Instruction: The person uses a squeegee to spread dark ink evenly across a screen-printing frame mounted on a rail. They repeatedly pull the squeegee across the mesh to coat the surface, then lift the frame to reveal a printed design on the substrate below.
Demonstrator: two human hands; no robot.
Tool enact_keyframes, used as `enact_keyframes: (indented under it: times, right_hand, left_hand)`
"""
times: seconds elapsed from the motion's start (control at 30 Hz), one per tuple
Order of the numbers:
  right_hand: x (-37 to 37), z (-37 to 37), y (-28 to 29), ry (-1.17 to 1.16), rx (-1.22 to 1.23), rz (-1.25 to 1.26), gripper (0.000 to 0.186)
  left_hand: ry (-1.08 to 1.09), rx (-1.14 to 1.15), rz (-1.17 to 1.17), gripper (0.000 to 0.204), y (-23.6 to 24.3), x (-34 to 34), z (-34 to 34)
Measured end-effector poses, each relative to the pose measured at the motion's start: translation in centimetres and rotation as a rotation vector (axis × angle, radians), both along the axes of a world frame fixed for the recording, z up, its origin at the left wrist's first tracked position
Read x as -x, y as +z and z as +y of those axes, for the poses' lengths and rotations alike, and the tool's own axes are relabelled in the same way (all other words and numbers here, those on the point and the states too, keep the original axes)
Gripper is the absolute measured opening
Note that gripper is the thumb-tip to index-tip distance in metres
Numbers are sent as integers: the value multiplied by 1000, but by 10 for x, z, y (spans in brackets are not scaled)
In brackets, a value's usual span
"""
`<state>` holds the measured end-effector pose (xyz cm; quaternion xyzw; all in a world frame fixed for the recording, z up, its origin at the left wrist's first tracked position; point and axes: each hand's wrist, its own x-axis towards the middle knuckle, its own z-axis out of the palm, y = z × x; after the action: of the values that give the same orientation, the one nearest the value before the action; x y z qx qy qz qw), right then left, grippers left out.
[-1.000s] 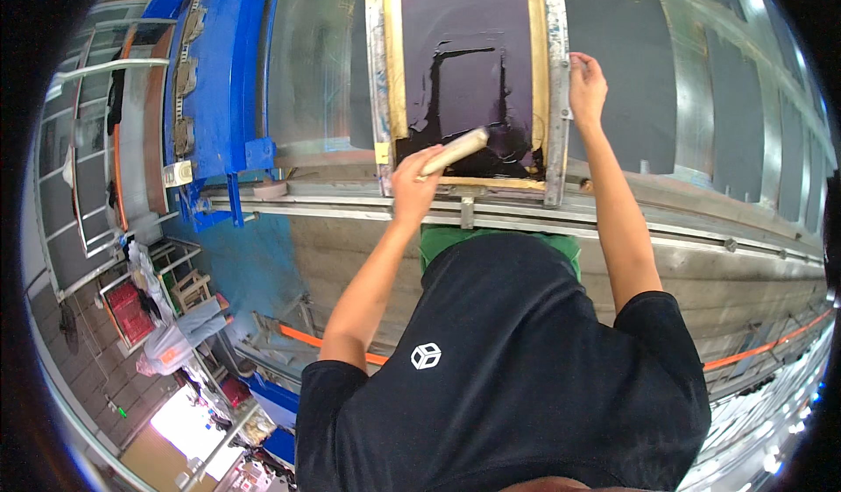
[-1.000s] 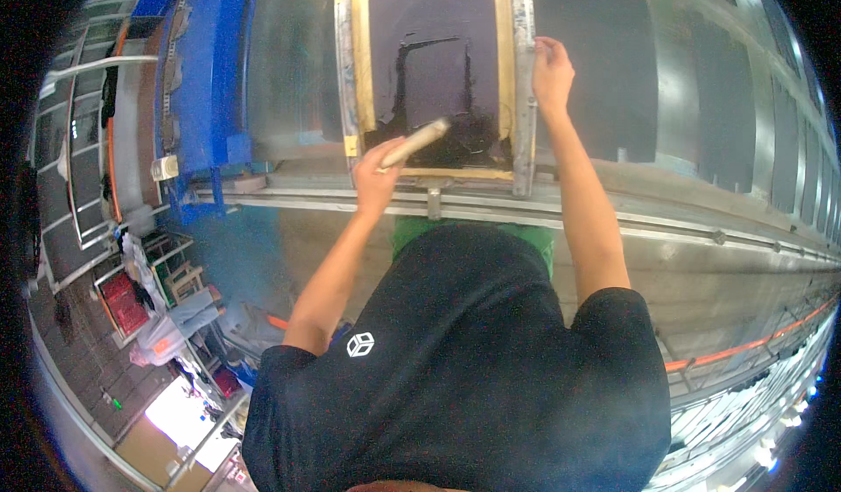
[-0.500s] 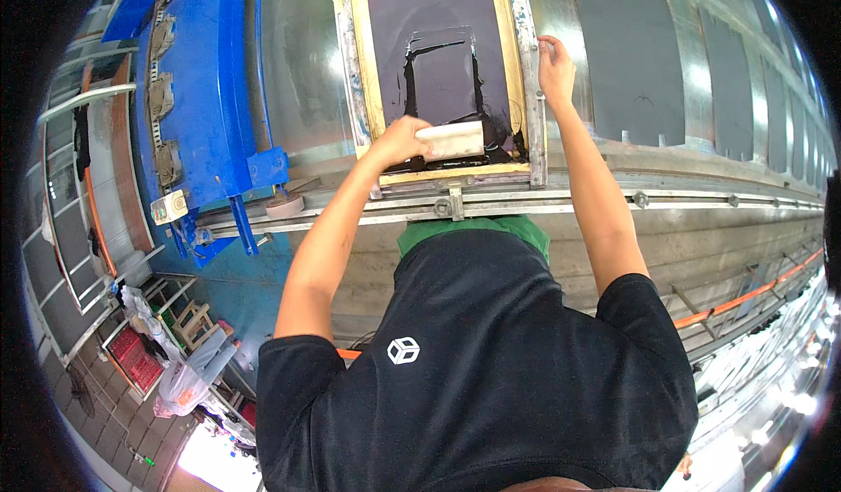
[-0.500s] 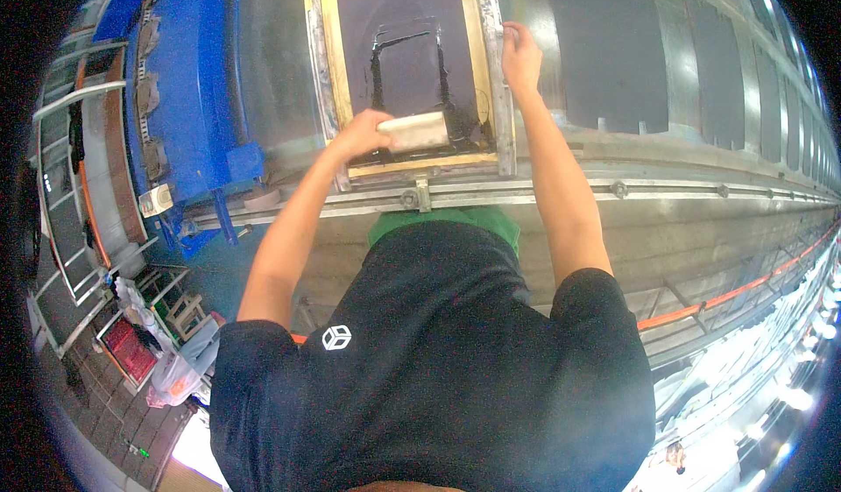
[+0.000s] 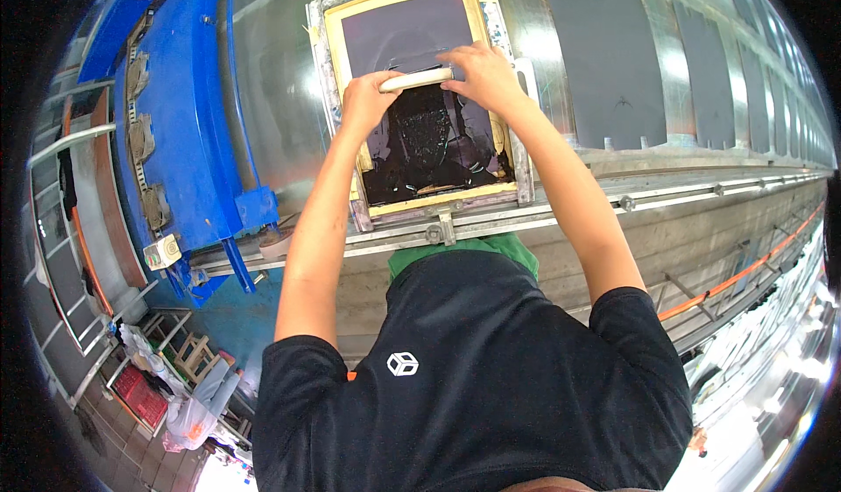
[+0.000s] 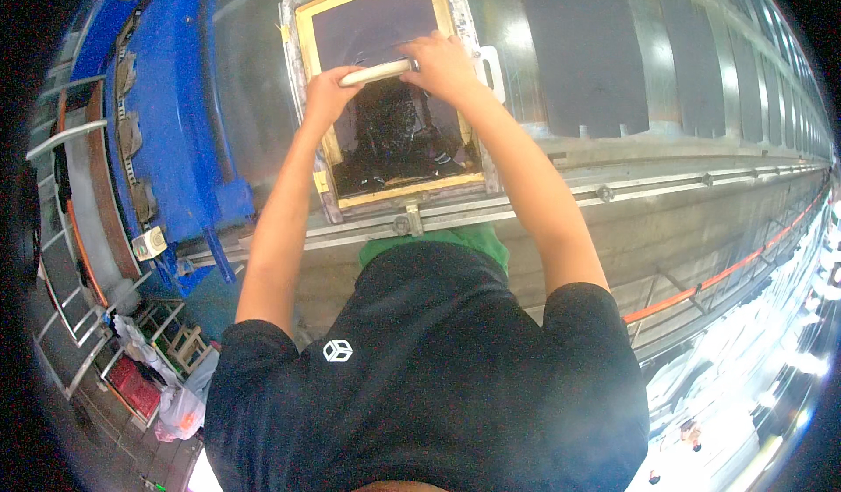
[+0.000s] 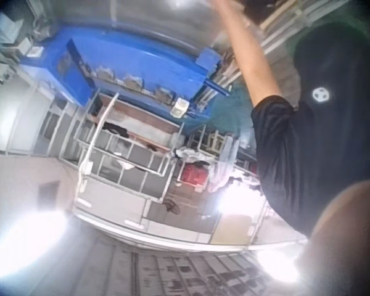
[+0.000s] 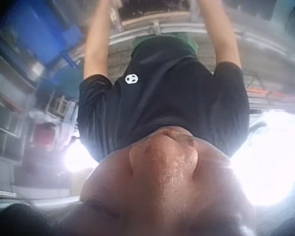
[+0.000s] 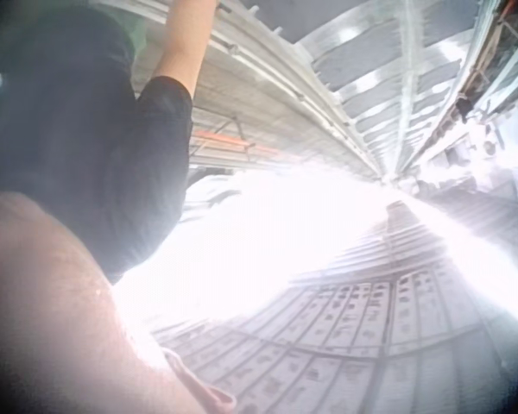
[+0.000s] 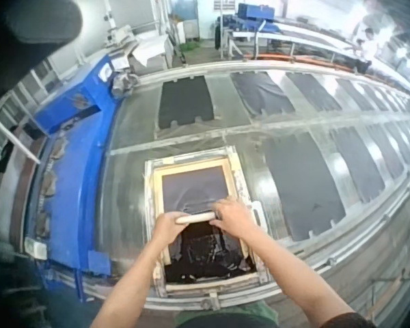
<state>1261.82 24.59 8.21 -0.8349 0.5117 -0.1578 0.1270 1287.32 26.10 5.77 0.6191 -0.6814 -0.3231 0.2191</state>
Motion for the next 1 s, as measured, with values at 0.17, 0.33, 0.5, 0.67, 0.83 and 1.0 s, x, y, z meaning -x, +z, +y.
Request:
enact_keyframes:
  times: [0.17, 0.33, 0.5, 0.67, 0.83, 1.0]
  right_hand:
    - [6, 54, -30, 45, -92, -122, 38]
    - [11, 146, -20, 57, -185, -124, 43]
    - [10, 129, -15, 48, -99, -116, 43]
    - [-7, 30, -18, 22, 49, -145, 38]
    - [-10, 32, -27, -15, -70, -144, 36]
    - [3, 120, -29, 3, -114, -181, 41]
  left_hand:
    - [-50, 252, -54, 34, -17, 17, 56]
    - [-72, 253, -117, 42, -25, 20, 148]
    - [-107, 271, -131, 44, -22, 13, 131]
    - [-23, 357, -77, 31, -10, 5, 27]
    - [-54, 251, -165, 29, -11, 4, 21]
    - [-79, 195, -124, 33, -18, 11, 108]
